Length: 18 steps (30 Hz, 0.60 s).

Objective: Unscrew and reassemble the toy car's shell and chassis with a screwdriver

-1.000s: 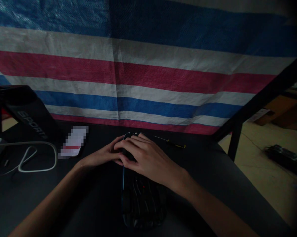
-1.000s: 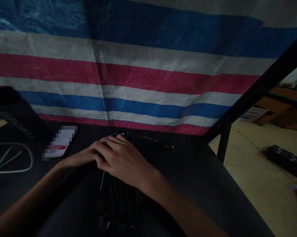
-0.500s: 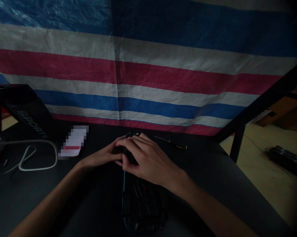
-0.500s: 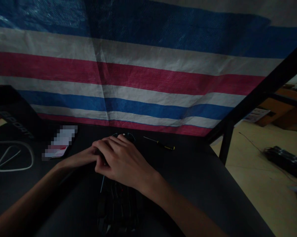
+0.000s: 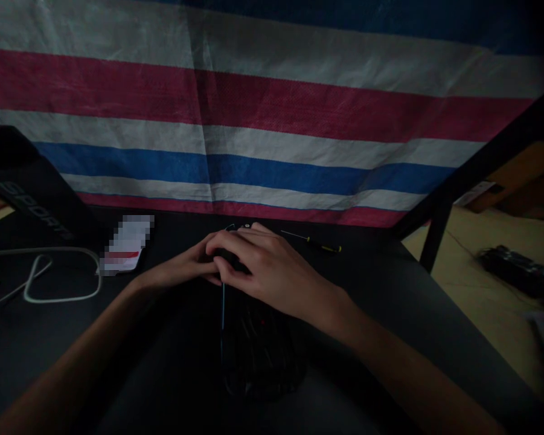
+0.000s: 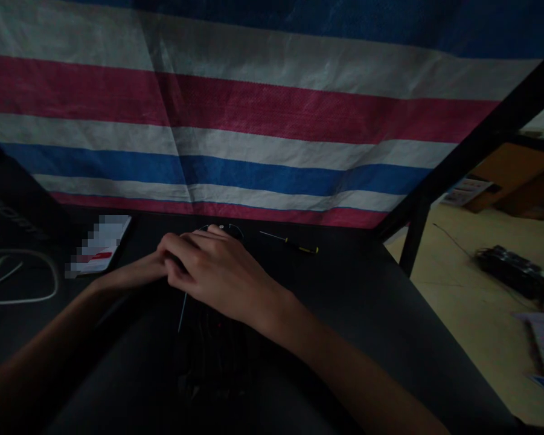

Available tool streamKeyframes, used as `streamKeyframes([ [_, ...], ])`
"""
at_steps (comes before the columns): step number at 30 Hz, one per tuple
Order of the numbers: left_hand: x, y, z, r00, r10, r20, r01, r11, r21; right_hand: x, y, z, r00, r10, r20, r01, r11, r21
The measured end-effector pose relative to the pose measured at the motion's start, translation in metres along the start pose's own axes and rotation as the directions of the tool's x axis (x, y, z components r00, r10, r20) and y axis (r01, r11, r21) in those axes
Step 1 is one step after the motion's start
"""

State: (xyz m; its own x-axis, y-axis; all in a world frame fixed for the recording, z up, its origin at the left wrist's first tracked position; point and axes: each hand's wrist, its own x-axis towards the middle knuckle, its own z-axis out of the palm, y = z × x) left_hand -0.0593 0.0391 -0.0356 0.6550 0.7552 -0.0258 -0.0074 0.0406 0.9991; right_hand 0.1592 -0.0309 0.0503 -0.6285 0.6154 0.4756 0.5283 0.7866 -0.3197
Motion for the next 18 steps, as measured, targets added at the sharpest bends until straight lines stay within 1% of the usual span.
streamKeyframes([
  [3,-0.0006,0.0004,0.0004,1.000,-0.021,0.010,0.020,0.997,0.080,-0.0003,0.0009,0.0006,1.000,-0.027,0.005,0.027,0.999,0.023],
  [6,-0.0020,0.0005,0.0003,1.000,-0.007,-0.007,0.008,0.991,0.136,0.0001,0.0009,0.0013,1.000,-0.018,-0.023,0.019,1.000,0.008],
  [9,-0.0027,-0.0001,-0.0005,1.000,-0.020,-0.009,0.021,0.990,0.143,0.0012,0.0003,0.0003,1.000,-0.005,-0.026,0.006,1.000,0.011],
  [12,-0.0028,-0.0028,-0.0032,1.000,0.007,-0.017,-0.004,0.989,0.151,0.0022,-0.0002,-0.0004,1.000,-0.012,-0.009,0.012,1.000,0.010],
  [14,-0.0035,-0.0041,-0.0047,1.000,0.015,-0.019,-0.012,0.989,0.150,0.0026,-0.0004,0.0009,1.000,-0.009,-0.021,0.009,1.000,-0.003],
  [18,-0.0046,-0.0027,-0.0037,0.998,0.061,0.012,-0.062,0.990,0.125,0.0039,-0.0016,0.0040,0.999,-0.022,-0.045,0.022,1.000,0.004],
])
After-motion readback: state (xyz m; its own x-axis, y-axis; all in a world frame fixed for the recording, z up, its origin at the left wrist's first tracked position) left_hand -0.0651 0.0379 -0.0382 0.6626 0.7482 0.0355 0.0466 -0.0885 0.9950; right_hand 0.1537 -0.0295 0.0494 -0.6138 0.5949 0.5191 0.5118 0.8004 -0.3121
